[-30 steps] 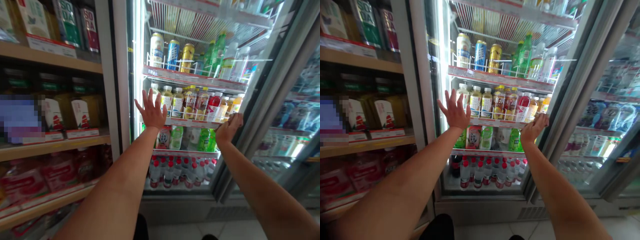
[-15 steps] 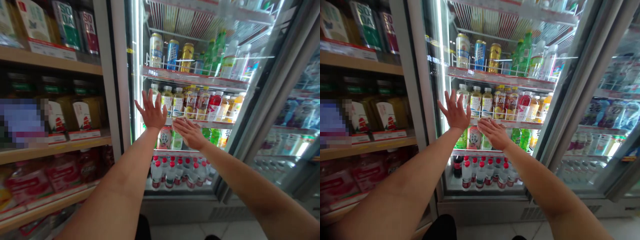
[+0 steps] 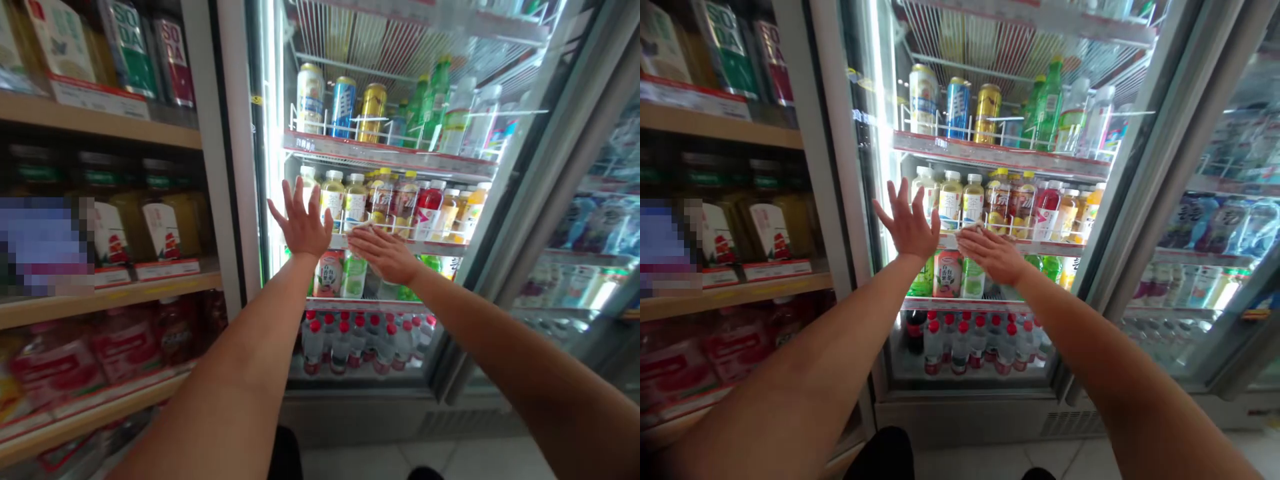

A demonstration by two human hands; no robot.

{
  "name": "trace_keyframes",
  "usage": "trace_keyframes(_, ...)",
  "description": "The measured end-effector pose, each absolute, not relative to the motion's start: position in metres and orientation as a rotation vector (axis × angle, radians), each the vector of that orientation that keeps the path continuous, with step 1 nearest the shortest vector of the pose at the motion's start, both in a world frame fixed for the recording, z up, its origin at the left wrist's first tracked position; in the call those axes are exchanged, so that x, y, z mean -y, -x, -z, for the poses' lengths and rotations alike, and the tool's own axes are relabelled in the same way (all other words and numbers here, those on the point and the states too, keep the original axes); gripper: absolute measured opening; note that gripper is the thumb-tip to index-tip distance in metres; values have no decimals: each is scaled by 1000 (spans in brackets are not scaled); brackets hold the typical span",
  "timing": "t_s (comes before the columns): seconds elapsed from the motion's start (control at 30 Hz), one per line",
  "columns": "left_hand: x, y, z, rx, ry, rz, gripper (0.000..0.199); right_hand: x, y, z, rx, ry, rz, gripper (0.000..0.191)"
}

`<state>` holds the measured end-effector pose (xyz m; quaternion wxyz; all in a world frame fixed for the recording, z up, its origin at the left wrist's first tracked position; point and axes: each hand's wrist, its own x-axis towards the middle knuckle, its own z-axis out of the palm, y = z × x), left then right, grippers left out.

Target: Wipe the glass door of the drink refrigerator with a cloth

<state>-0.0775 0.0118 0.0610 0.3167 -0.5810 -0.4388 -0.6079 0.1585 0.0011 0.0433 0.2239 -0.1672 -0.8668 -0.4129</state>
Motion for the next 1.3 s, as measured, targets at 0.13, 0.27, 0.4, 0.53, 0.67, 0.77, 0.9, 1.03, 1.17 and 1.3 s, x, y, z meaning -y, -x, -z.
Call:
trace_keyframes(0.13, -11, 77, -61, 1153, 1519, 1610, 53, -10, -153, -97, 2049, 636, 1070, 60)
trace_keyframes(0.27, -13, 78, -61, 1136, 1519, 1609, 53, -18, -134, -109, 1739, 675, 951, 64)
trace_keyframes(0.4, -14, 78, -60, 1131, 1495, 1596, 51, -16, -119, -85, 1899, 637, 1009, 64)
trace_keyframes(0.53, -13, 78, -61, 1147, 1503, 1588, 50, -10, -115, -70, 2128, 560, 1093, 59)
trace_keyframes(0.67, -13, 78, -61, 1164, 1512, 1579, 51, -9, -116, -72, 2111, 556, 1133, 56)
trace_keyframes(0.77, -14, 78, -61, 1161, 1494, 1563, 52, -10, -122, -81, 2089, 545, 1145, 56)
trace_keyframes(0.9, -14, 78, -60, 1159, 1483, 1573, 53, -16, -139, -94, 1776, 651, 1041, 58)
trace_keyframes(1.03, -14, 78, -60, 1151, 1493, 1590, 53, -24, -152, -96, 1457, 733, 929, 57)
trace_keyframes(1.17, -15, 79, -60, 1155, 1509, 1586, 54, -27, -155, -90, 1374, 751, 894, 56)
trace_keyframes(1.3, -15, 79, -60, 1156, 1523, 1596, 54, -24, -151, -84, 1410, 741, 878, 57)
